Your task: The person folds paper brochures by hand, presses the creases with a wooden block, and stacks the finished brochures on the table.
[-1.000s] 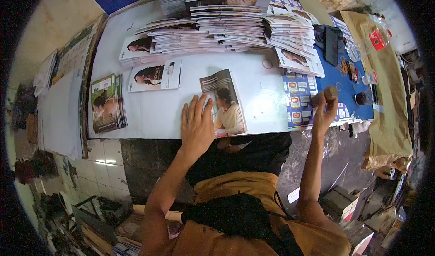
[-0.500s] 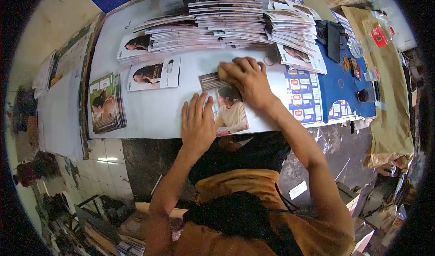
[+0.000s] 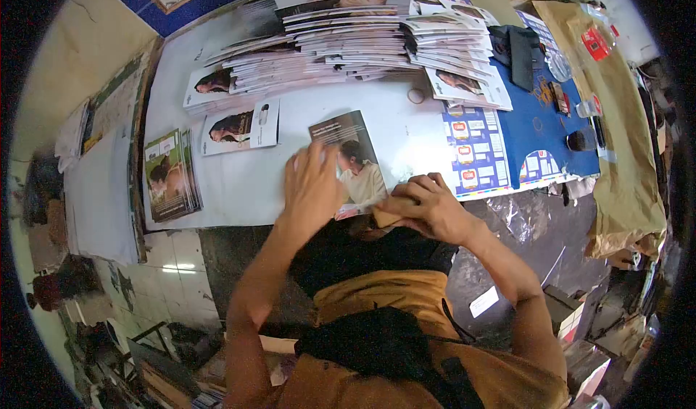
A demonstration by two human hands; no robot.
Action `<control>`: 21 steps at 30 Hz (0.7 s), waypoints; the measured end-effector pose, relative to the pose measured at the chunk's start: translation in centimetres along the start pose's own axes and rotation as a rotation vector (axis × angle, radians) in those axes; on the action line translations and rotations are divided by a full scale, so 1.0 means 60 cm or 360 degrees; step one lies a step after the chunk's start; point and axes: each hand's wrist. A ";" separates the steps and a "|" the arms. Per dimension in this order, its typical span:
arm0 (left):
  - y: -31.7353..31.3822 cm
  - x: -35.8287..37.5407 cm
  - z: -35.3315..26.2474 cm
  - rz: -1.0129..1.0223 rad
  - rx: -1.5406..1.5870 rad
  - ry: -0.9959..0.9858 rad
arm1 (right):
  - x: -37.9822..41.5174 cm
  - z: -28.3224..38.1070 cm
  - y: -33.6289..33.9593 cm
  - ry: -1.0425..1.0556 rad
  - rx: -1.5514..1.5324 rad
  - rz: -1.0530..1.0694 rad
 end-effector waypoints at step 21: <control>0.150 0.041 0.190 -0.0792 -0.0154 -0.0263 | 0.015 -0.087 -0.056 -0.1296 -0.0794 -0.1541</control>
Point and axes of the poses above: each hand's wrist, its own x-axis away from the middle knuckle, its own y-axis out of the back of the hand, z = x × y, and after that the axes turned 10 degrees about x, right-handed
